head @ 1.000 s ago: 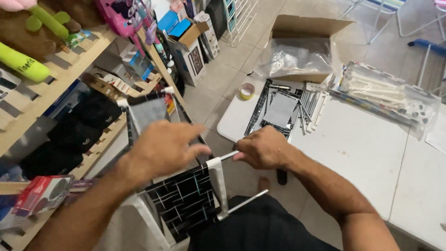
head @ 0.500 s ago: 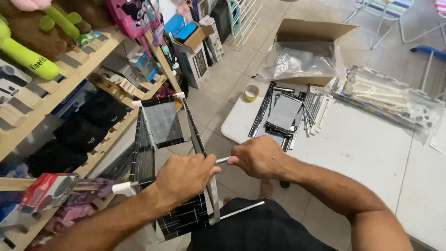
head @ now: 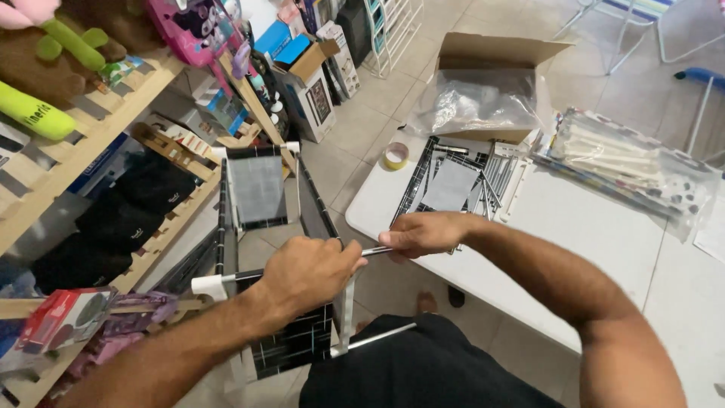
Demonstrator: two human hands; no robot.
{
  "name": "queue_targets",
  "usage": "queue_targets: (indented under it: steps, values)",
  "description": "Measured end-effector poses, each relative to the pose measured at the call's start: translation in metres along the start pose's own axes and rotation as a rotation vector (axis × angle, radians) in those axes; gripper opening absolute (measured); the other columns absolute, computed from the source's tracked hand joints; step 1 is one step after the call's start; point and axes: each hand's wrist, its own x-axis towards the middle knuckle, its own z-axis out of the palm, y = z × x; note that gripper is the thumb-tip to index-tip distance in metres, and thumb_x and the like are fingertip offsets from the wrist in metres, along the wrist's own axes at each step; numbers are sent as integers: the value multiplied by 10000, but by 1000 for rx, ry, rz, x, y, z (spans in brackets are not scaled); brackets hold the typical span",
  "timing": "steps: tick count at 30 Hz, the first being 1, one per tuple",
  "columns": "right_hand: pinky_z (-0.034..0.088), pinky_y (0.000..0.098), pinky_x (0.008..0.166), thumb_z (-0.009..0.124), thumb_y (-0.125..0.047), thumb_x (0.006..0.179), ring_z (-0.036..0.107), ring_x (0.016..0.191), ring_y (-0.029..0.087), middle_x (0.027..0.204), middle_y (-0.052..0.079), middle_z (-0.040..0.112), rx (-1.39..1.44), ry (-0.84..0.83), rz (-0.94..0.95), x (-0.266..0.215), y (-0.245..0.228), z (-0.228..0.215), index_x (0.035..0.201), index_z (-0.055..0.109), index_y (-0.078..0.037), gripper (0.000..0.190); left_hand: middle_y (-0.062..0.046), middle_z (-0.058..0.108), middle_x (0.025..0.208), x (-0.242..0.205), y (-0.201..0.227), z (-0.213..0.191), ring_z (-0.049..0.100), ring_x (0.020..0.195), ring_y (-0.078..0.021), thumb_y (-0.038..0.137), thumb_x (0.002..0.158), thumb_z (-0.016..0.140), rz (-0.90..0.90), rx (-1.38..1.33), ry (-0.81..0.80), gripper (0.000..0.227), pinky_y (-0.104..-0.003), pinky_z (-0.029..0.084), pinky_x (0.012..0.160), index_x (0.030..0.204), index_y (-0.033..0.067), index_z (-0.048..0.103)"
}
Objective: Assembling a modular storage shelf unit by connecting plastic rods and fabric panels.
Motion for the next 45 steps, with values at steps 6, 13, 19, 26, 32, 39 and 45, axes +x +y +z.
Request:
queue_targets:
  steps: [6, 13, 19, 26, 32, 39, 45]
  values:
    - [452, 335, 442, 401, -500, 1085, 527, 397, 277, 433, 92, 492, -613, 433, -275, -12, 11, 6, 721, 546, -119, 547, -138, 667, 633, 41, -10, 9, 731, 601, -389, 419, 1070, 329, -102, -202, -381, 406, -499, 558, 528, 937, 152, 605]
    - [522, 337, 486, 415, -532, 1064, 629, 535, 213, 587, 0, 508, -1134, 1080, -463, 7, 56, -13, 812, 505, -177, 445, -195, 727, 736, 95, -32, 2, 752, 768, -452, 472, 1054, 293, -277, -290, -564, 451, -528, 586, 699, 1014, 180, 635]
    - [387, 271, 453, 355, -452, 1121, 430, 437, 89, 487, -81, 441, -46, 215, -153, -14, 47, -56, 717, 609, -162, 558, -214, 724, 735, 117, -25, -1, 758, 760, -433, 442, 1061, 302, -235, -282, -573, 464, -536, 593, 679, 969, 160, 659]
    - [530, 364, 508, 384, -550, 1068, 626, 541, 231, 590, 5, 506, -1043, 1002, -368, -27, 73, -42, 805, 534, -183, 476, -215, 725, 728, 147, -30, -6, 757, 750, -433, 462, 1062, 301, -222, -338, -599, 482, -505, 599, 682, 976, 163, 669]
    - [417, 322, 491, 371, -506, 1083, 461, 474, 170, 508, -32, 415, -338, 607, -231, -41, 84, -53, 736, 590, -149, 544, -195, 701, 670, 153, -14, 19, 750, 653, -383, 363, 1065, 324, -90, -200, -516, 423, -479, 592, 578, 912, 120, 635]
    - [502, 406, 511, 408, -560, 1057, 569, 468, 328, 491, 101, 500, -683, 765, -145, -49, 87, -26, 731, 562, -113, 575, -218, 710, 683, 154, -14, 10, 750, 662, -405, 389, 1074, 325, -44, -253, -549, 463, -509, 592, 593, 919, 104, 656]
    - [493, 337, 714, 676, -268, 991, 598, 710, 215, 676, -3, 544, -698, 1644, 198, -84, 207, -37, 831, 652, -183, 183, -206, 783, 847, 101, -98, -9, 779, 902, -407, 569, 1073, 245, -620, -66, -640, 581, -535, 586, 844, 1062, 204, 696]
